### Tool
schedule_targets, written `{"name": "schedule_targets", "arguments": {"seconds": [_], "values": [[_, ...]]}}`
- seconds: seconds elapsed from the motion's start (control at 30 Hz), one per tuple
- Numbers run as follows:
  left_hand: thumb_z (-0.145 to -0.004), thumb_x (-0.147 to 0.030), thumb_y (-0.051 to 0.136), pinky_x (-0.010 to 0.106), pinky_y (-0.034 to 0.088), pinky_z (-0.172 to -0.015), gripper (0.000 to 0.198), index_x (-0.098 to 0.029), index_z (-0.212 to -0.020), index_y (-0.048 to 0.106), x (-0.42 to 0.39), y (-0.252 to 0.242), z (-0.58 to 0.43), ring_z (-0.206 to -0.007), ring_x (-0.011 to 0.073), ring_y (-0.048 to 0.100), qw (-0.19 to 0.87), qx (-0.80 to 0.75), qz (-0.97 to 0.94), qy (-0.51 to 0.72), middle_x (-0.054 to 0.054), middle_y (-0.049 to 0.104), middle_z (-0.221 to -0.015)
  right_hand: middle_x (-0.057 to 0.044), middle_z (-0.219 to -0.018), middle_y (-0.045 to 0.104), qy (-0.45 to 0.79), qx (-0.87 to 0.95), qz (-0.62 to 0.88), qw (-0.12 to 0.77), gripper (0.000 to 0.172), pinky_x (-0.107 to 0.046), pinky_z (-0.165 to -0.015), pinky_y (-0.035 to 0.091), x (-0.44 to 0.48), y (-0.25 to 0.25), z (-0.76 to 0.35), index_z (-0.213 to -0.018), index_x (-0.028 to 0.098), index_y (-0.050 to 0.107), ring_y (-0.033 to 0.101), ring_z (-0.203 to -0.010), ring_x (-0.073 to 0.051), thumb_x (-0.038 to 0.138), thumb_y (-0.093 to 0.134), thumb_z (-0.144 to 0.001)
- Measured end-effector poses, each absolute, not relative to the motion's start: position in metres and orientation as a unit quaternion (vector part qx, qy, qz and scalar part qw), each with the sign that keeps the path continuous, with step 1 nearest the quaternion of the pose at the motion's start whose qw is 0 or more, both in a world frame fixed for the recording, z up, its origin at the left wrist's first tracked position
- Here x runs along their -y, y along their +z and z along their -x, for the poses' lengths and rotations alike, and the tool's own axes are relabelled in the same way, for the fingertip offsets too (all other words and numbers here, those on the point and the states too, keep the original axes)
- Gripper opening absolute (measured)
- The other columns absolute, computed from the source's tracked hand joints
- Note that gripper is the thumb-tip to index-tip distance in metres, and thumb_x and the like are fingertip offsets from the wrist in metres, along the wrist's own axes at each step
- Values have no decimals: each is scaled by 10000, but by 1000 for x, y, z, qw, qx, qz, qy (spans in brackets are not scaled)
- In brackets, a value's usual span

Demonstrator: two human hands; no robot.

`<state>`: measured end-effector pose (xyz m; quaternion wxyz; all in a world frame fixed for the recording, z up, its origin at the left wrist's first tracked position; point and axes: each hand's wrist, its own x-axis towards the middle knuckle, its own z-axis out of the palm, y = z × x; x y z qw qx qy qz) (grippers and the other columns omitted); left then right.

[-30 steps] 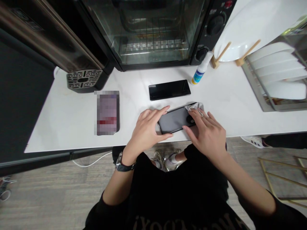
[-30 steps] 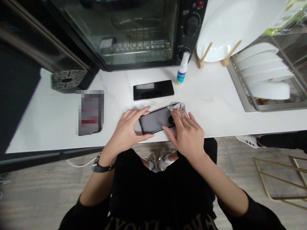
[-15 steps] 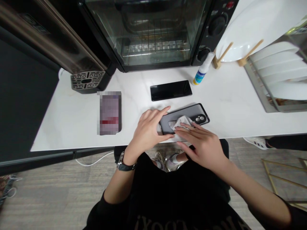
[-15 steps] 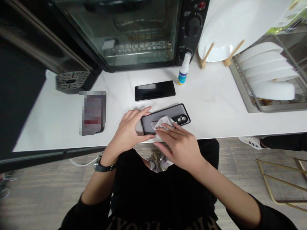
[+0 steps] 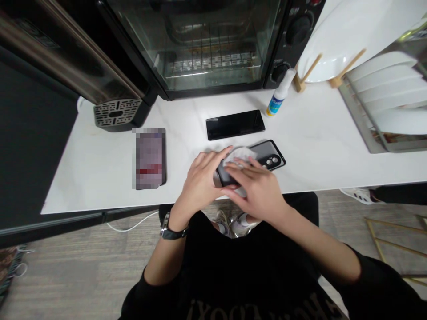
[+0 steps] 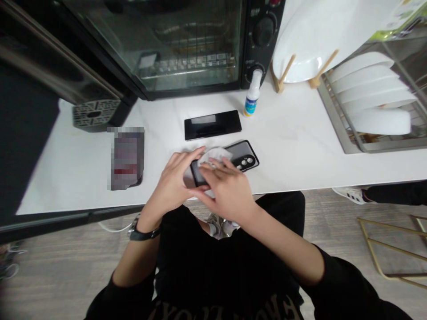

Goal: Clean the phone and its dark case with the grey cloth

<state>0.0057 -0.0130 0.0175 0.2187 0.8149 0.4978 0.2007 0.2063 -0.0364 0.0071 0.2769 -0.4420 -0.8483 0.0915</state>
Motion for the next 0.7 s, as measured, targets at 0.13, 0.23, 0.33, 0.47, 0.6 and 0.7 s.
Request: {"name": "schedule_targets", "arguments": {"seconds": [0.13, 0.23, 0.33, 0.47, 0.6, 0.7], "values": [[-894, -411, 823, 441, 480, -1064, 876, -254, -1642, 396, 15, 17, -7, -1207, 304, 569, 212, -508, -812, 194, 92, 635, -1309, -123, -1347, 778, 130, 872, 384, 274, 540, -486, -1205, 520, 52, 11, -207, -1321, 129, 692, 715, -1321, -281, 578, 573, -1047], [-865, -486, 852, 465, 449, -1111, 933, -249, -1641, 392, 15, 17, -9, -1235, 313, 563, 203, -500, -823, 177, 90, 632, -1334, -64, -1356, 780, 120, 871, 406, 249, 388, -500, -1256, 459, 57, 13, -240, -1326, 196, 695, 719, -1316, -249, 465, 582, -1070], [-853, -486, 868, 469, 423, -1145, 951, -253, -1640, 388, 15, 19, -10, -1257, 312, 559, 201, -501, -824, 170, 82, 639, -1362, -75, -1365, 774, 36, 848, 476, 230, 372, -536, -1279, 414, 53, 12, -275, -1373, 200, 675, 731, -1294, -271, 401, 591, -1071], [-850, -447, 876, 469, 416, -1160, 929, -247, -1628, 410, 15, 21, -11, -1271, 312, 559, 199, -500, -824, 174, 81, 646, -1377, -110, -1421, 740, -28, 831, 514, 210, 418, -591, -1301, 357, 45, 6, -291, -1439, 170, 625, 695, -1347, -311, 380, 563, -1083], [-865, -442, 861, 462, 426, -1154, 918, -254, -1634, 397, 14, 20, -9, -1282, 310, 563, 209, -496, -823, 181, 79, 653, -1392, -137, -1449, 719, 9, 813, 531, 240, 481, -563, -1258, 438, 37, 3, -264, -1421, 158, 629, 668, -1381, -332, 471, 577, -1060], [-886, -437, 835, 463, 424, -1161, 891, -269, -1639, 389, 13, 19, -7, -1293, 309, 559, 218, -487, -825, 188, 76, 650, -1401, -150, -1419, 736, 52, 827, 494, 263, 530, -566, -1263, 441, 36, 2, -229, -1394, 146, 646, 671, -1377, -335, 533, 603, -1034]]}}
